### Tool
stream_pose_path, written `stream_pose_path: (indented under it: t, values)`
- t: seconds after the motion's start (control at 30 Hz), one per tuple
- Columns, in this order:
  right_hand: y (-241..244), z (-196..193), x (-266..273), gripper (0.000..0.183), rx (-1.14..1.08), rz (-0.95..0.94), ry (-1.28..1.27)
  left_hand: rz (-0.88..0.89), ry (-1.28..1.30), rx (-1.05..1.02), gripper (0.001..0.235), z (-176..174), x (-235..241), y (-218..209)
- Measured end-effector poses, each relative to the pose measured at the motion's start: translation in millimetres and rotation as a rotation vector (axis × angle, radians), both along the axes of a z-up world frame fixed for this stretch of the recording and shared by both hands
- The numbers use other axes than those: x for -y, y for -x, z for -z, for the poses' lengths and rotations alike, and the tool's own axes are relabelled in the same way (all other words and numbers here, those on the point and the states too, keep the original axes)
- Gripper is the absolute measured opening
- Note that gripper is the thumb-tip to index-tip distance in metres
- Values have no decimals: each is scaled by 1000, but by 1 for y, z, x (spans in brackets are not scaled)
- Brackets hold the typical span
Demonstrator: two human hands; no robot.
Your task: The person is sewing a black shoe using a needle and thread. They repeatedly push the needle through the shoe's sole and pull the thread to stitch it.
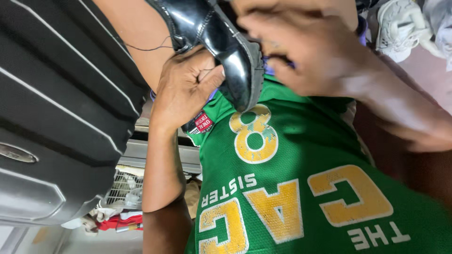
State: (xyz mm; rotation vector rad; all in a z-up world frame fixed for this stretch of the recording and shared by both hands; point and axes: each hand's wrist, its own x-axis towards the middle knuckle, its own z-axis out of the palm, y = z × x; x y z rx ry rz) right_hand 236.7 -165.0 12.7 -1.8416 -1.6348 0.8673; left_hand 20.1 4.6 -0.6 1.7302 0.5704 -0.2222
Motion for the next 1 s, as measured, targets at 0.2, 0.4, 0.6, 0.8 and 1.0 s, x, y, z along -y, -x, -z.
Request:
stream_pose_path:
  t: [0.2, 0.4, 0.6, 0.8, 1.0]
  values:
    - [0, 17, 3, 10, -158, -52, 177, -120, 6, 52, 43, 4, 7, 9]
    - [-32, 3, 2, 18, -470, -101, 412, -276, -29, 147, 41, 7, 17, 5]
    - [-22, -5, 15, 22, -779, 291, 353, -518, 95, 263, 37, 6, 33, 5]
    - [4, 7, 9, 16, -1182, 425, -10, -279, 123, 24, 19, 2, 16, 5]
    - [8, 0, 4, 12, -957, 384, 177, -38, -48, 48, 14, -7, 5, -2]
